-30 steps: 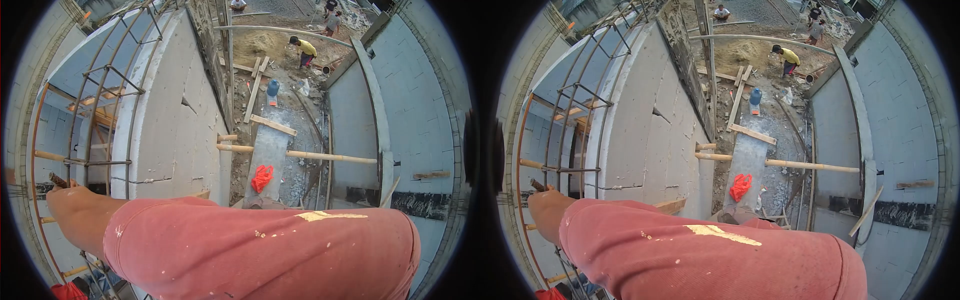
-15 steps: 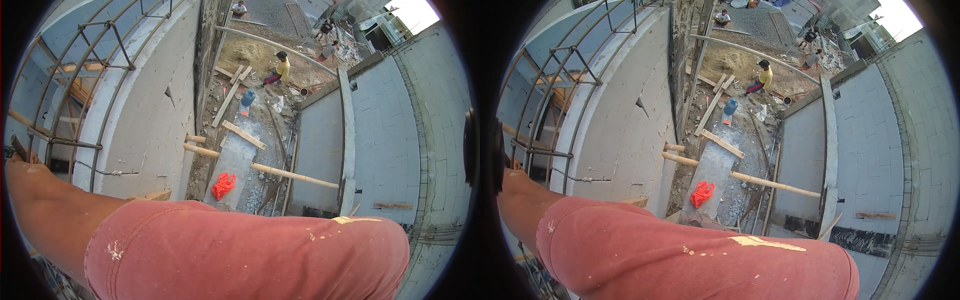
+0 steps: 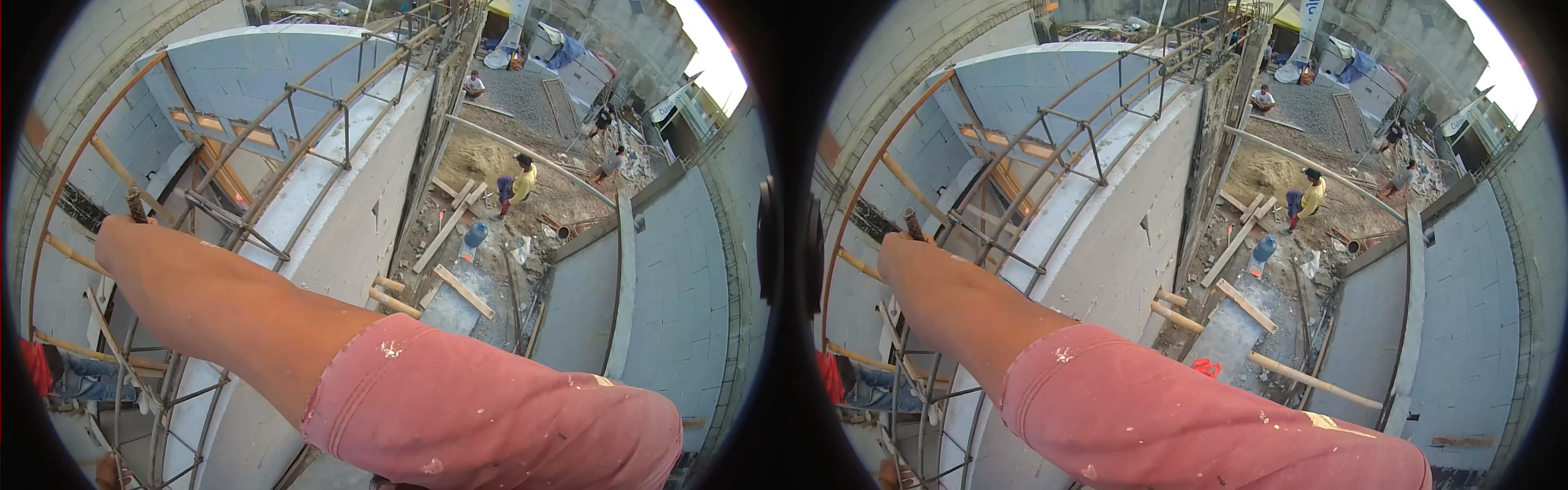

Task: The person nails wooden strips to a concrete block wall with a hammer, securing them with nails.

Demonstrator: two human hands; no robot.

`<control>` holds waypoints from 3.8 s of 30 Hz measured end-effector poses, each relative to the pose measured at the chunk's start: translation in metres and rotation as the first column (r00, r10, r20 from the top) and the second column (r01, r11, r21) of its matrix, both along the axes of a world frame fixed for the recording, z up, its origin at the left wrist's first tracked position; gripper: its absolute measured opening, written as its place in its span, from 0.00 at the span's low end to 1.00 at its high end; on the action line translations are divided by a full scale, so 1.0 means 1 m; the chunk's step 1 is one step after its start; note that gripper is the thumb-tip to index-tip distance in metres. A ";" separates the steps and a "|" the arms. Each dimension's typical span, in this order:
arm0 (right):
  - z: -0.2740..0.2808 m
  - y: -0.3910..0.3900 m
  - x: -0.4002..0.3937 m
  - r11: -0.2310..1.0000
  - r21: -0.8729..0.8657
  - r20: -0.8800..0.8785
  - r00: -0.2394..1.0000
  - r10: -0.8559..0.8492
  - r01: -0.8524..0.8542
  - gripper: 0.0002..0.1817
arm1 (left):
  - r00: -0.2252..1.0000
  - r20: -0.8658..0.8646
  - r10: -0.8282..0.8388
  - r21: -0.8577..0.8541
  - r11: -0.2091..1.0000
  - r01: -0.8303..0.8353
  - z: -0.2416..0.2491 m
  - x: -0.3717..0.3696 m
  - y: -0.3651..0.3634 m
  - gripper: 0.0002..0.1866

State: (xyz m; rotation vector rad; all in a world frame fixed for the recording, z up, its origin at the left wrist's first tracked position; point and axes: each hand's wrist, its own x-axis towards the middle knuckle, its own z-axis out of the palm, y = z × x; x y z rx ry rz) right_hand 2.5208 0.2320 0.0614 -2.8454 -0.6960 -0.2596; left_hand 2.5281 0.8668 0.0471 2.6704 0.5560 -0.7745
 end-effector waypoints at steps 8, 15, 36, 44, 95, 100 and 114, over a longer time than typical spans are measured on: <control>0.004 -0.002 0.022 0.987 -0.109 -0.130 0.982 -0.134 0.120 0.15 | 0.999 0.020 0.042 -0.149 0.988 -0.038 -0.018 0.025 0.022 0.22; 0.020 -0.011 0.006 0.971 -0.238 -0.347 0.934 -0.082 -0.003 0.10 | 0.993 0.065 0.095 -0.265 0.961 -0.075 -0.017 0.029 0.023 0.17; 0.037 -0.008 -0.017 0.886 -0.461 -0.524 0.821 -0.227 -0.050 0.26 | 0.962 0.244 0.120 -0.345 0.938 -0.030 -0.015 0.001 0.006 0.25; 0.034 -0.009 -0.011 0.903 -0.426 -0.540 0.817 -0.203 -0.058 0.24 | 0.960 0.259 0.105 -0.339 0.941 -0.012 -0.005 -0.001 -0.002 0.24; 0.051 -0.006 -0.037 0.819 -0.565 -0.519 0.817 -0.253 -0.105 0.30 | 0.994 0.105 -0.015 -0.363 0.930 0.052 -0.014 0.033 0.014 0.26; 0.037 0.001 -0.014 0.849 -0.517 -0.681 0.656 -0.326 -0.114 0.27 | 0.994 0.097 0.039 -0.451 0.893 0.009 -0.001 0.012 -0.006 0.24; 0.055 0.027 -0.033 0.748 -0.664 -0.588 0.625 -0.513 -0.011 0.23 | 0.995 0.004 -0.098 -0.285 0.954 0.095 0.027 -0.009 -0.042 0.28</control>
